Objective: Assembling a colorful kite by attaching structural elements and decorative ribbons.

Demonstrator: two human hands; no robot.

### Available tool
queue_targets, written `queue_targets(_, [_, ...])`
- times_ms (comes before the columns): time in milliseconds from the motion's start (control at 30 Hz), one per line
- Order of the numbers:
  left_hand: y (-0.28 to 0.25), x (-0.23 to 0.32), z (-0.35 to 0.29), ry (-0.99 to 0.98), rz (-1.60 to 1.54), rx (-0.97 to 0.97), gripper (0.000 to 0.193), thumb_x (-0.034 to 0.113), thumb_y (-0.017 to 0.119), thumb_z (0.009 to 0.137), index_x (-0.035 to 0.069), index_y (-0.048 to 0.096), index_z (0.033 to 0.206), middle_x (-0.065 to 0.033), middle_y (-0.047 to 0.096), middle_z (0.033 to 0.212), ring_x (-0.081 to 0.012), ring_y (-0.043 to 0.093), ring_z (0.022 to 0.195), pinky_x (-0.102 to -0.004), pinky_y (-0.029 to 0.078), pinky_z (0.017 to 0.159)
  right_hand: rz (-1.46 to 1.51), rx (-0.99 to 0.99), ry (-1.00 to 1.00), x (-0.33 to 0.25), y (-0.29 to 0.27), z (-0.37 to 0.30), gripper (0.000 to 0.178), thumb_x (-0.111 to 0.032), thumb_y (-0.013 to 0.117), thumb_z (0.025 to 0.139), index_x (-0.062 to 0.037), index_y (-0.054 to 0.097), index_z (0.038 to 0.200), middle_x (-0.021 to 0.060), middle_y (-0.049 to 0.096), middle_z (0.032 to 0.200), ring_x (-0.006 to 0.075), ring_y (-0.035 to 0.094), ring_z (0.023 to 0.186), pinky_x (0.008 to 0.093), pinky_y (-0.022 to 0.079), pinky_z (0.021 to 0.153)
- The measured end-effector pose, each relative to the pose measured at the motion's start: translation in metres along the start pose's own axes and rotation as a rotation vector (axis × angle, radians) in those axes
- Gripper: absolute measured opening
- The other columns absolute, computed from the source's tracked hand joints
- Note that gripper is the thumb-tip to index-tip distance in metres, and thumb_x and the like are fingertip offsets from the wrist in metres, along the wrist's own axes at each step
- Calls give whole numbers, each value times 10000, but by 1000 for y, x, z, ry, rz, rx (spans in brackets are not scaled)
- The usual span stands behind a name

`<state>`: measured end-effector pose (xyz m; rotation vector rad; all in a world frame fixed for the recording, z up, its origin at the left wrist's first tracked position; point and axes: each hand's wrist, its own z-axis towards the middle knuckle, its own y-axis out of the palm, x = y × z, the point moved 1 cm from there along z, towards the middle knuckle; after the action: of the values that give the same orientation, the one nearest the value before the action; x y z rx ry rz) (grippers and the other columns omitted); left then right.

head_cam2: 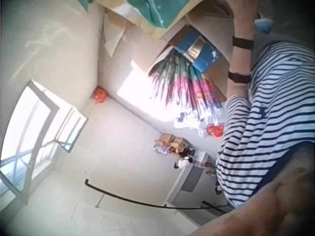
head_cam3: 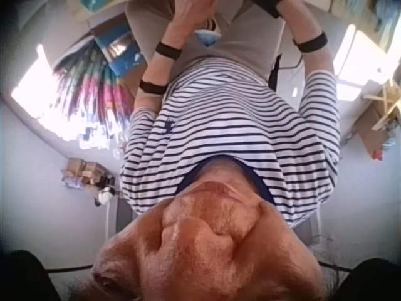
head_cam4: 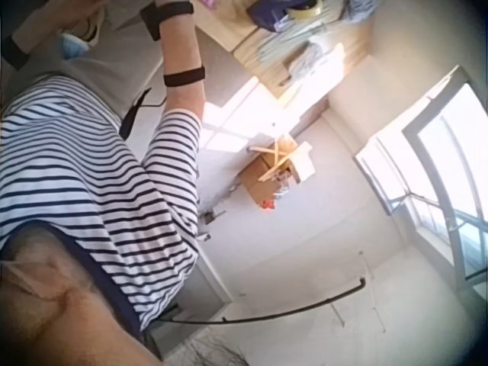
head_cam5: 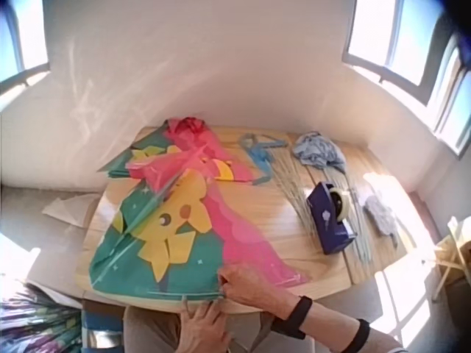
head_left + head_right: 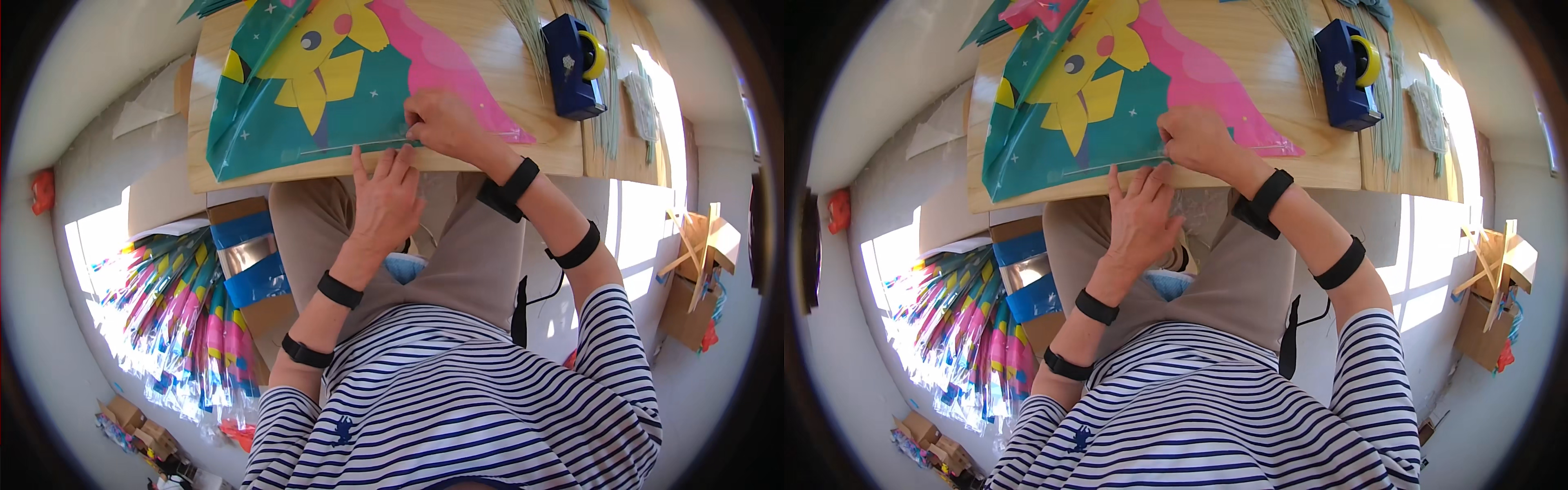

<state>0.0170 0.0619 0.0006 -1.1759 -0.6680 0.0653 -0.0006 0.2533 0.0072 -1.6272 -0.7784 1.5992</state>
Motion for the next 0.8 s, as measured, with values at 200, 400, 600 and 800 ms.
queue_targets(200, [0, 0, 0, -12, 1, -18, 466, 175, 796, 674, 10, 628, 1077, -102, 529, 1370, -313, 501, 1263, -663, 183, 1146, -3, -97, 255, 4, 8, 14, 185, -177, 785, 655, -79, 680, 772, 114, 693, 781, 337, 675, 796, 451, 517, 665])
queue_targets(400, [-3, 2, 1, -13, 16, -33, 461, 179, 787, 688, 5, 630, 1085, -104, 524, 1377, -310, 485, 1279, -665, 186, 1144, -41, 4, 337, -1, 6, 16, 199, -202, 806, 676, -93, 709, 810, 103, 708, 791, 318, 692, 825, 436, 532, 680])
queue_targets(600, [2, 2, -4, -20, 35, -46, 419, 188, 790, 693, 11, 636, 1041, -105, 499, 1413, -313, 442, 1322, -661, 182, 1147, 162, 504, 482, 38, -45, -11, 203, -221, 755, 781, -50, 690, 868, 116, 696, 794, 300, 683, 813, 403, 512, 715])
queue_targets(800, [-2, 10, -6, -24, 34, -61, 374, 206, 802, 690, 34, 637, 978, -115, 472, 1447, -322, 414, 1351, -601, 179, 1173, -36, 1057, 789, 134, -151, -98, 332, -311, 772, 780, -19, 699, 921, 142, 717, 875, 286, 685, 867, 390, 517, 787])
